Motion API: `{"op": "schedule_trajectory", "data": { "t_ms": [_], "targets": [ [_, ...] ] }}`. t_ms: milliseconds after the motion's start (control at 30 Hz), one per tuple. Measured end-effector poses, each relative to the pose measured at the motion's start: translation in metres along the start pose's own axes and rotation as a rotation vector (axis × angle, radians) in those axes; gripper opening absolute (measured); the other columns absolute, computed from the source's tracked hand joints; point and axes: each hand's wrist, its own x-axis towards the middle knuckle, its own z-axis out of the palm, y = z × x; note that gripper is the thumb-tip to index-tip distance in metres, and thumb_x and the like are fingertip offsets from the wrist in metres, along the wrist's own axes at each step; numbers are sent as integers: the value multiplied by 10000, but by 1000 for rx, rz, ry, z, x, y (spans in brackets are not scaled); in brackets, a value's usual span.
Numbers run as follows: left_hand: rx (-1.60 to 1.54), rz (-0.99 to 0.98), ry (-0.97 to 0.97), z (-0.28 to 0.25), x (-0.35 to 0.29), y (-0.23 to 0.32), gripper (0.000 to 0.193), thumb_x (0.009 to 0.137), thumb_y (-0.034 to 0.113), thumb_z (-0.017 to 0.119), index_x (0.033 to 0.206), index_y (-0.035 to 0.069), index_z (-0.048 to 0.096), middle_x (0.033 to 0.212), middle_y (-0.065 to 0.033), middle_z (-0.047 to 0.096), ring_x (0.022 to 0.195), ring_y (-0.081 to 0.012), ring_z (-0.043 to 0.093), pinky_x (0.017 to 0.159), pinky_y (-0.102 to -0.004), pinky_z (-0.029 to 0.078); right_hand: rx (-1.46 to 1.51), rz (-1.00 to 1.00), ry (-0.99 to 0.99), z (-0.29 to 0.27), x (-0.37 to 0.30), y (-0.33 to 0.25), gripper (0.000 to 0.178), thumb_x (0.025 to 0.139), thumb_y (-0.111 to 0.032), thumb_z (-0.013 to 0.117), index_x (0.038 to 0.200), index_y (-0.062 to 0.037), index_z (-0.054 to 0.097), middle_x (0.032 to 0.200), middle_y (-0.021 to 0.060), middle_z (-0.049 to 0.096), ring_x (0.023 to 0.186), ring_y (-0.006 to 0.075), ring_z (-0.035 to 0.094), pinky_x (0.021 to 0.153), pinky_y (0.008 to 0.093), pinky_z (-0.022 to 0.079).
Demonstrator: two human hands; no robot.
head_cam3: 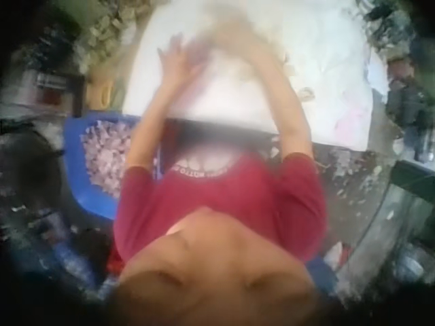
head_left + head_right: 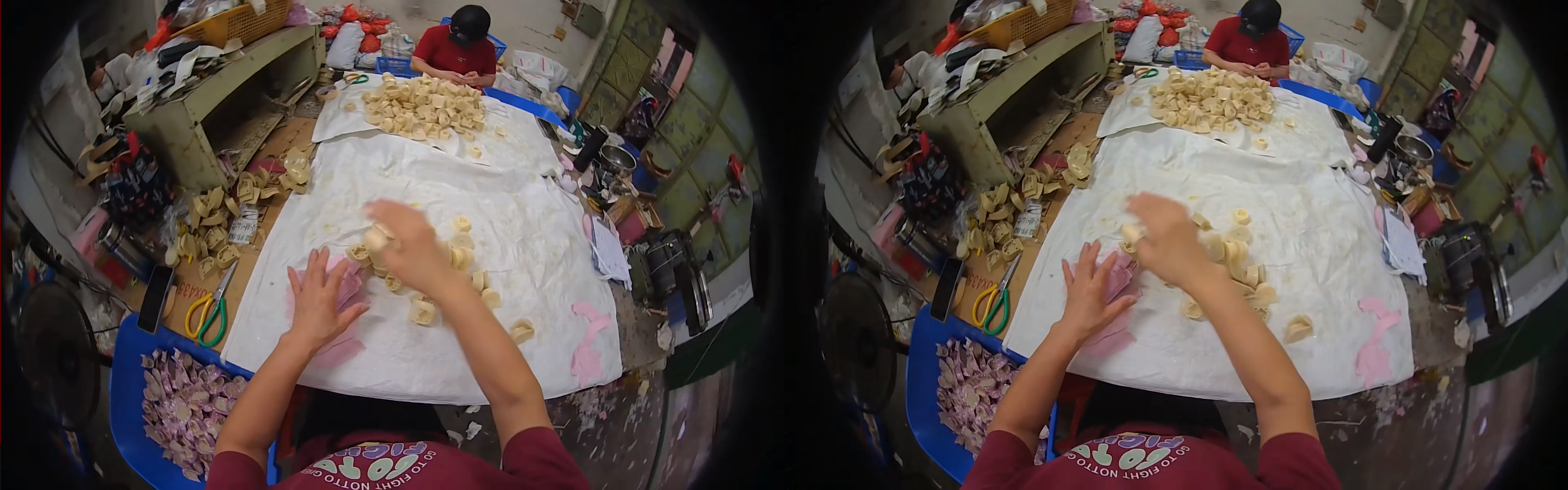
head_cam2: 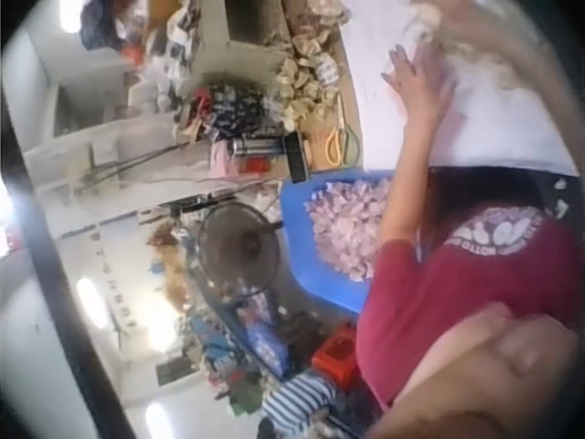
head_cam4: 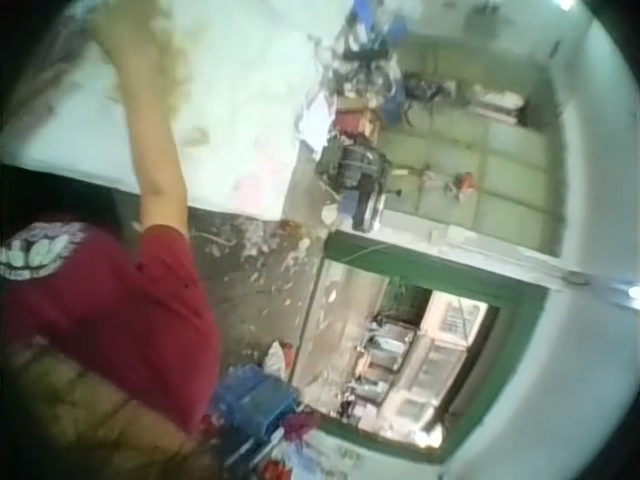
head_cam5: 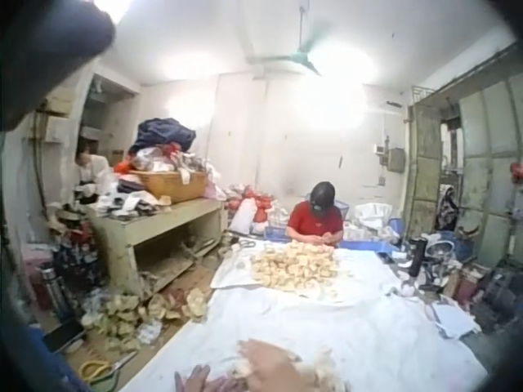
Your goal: The person wraps small, beige, shell-shaped items with pink paper wrappers by hand. They pick up a wrapper and an item, fold the wrapper around the item, and place the finished product into a blue bin. The process is repeated continuously throughout the video.
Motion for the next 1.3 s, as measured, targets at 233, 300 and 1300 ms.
{"op": "schedule_trajectory", "data": {
  "t_ms": [233, 300, 1300],
  "targets": [
    [43, -49, -175, 24, 5, -42, 846, 729, 452, 752, 1423, 128, 393, 1350, -171, 441, 1351, -395, 319, 1078, -695, 103, -123, 166, -399, 53, -19, 45, 413, 788, -115, 613, 1199, -71, 592, 1207, 123, 596, 1176, 302, 509, 1022, 426, 350],
    [29, -44, -175, 18, 2, -44, 862, 724, 459, 754, 1429, 127, 384, 1333, -170, 455, 1344, -390, 332, 1079, -695, 100, -22, 231, -365, 23, -23, 39, 409, 774, -87, 619, 1181, -66, 594, 1194, 134, 589, 1128, 310, 522, 1000, 431, 367],
    [-195, -82, 261, -18, -82, -42, 758, 739, 254, 766, 1393, 87, 421, 1453, -207, 370, 1376, -366, 330, 1111, -618, 115, 62, 159, -215, 88, -48, -36, 505, 802, -202, 683, 1234, 22, 549, 1361, 201, 492, 1278, 382, 429, 1049, 465, 357]
  ]
}}
